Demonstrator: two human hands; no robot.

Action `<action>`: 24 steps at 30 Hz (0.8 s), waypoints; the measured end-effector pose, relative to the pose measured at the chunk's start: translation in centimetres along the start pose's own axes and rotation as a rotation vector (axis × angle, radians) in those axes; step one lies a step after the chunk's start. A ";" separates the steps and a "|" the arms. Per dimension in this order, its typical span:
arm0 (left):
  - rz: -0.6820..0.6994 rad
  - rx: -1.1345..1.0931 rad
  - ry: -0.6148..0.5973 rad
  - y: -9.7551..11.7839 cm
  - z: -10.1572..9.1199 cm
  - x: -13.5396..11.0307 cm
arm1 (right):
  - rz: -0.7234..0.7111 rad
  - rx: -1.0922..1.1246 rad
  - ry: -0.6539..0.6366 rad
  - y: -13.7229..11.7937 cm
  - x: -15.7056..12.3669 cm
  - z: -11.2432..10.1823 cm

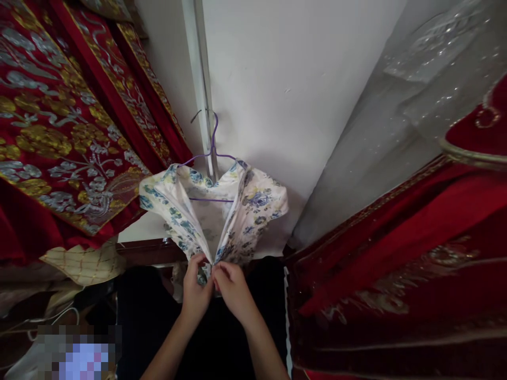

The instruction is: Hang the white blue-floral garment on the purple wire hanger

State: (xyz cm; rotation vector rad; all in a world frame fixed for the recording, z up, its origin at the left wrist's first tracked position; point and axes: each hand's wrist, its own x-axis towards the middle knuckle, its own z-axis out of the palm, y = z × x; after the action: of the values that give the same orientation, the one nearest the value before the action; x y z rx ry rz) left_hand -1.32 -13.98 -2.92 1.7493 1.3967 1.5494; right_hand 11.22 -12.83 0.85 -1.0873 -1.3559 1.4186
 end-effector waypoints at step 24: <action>0.047 -0.039 -0.306 1.1 -2.9 3.9 | -0.319 0.211 0.124 -15.6 8.1 -2.0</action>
State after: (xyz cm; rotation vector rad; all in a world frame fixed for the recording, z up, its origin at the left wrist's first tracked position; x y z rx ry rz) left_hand -4.02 -11.94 0.78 1.9113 1.1750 1.2557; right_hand 11.46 -4.07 16.20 -0.7696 -1.1995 1.2075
